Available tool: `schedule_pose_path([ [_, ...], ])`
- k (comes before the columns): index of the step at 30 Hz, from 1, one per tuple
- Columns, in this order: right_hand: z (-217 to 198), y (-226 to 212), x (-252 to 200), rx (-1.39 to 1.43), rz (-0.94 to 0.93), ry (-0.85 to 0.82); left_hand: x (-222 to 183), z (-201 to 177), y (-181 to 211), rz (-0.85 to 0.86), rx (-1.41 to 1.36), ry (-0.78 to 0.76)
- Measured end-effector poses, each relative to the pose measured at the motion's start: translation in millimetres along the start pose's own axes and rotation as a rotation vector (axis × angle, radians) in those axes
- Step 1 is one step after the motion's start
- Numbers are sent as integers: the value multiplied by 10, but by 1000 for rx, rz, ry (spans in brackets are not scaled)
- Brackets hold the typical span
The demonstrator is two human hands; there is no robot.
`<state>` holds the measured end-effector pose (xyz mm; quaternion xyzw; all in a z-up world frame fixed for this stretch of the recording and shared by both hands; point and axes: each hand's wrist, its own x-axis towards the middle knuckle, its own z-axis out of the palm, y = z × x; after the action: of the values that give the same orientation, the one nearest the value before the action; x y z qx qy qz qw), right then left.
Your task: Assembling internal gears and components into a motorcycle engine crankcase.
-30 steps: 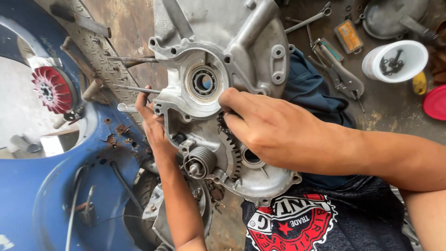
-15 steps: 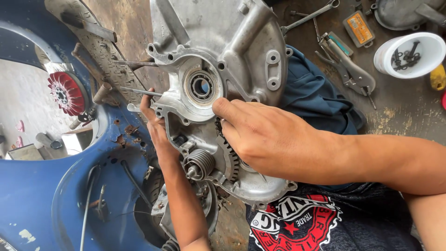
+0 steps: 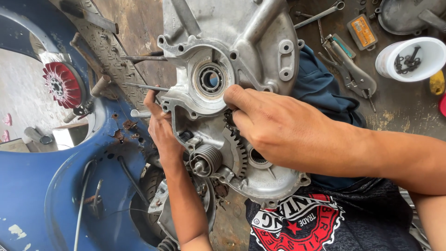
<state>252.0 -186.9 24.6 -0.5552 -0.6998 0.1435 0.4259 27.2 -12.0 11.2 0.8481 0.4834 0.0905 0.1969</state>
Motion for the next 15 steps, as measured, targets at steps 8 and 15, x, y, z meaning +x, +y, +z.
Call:
schedule_pose_path([
  [8,-44,-21,14,-22,-4,-27,-12,38,-83,14,99,11],
  [15,-49,-12,39,-42,-23,-30,2,-5,-40,-57,84,-23],
])
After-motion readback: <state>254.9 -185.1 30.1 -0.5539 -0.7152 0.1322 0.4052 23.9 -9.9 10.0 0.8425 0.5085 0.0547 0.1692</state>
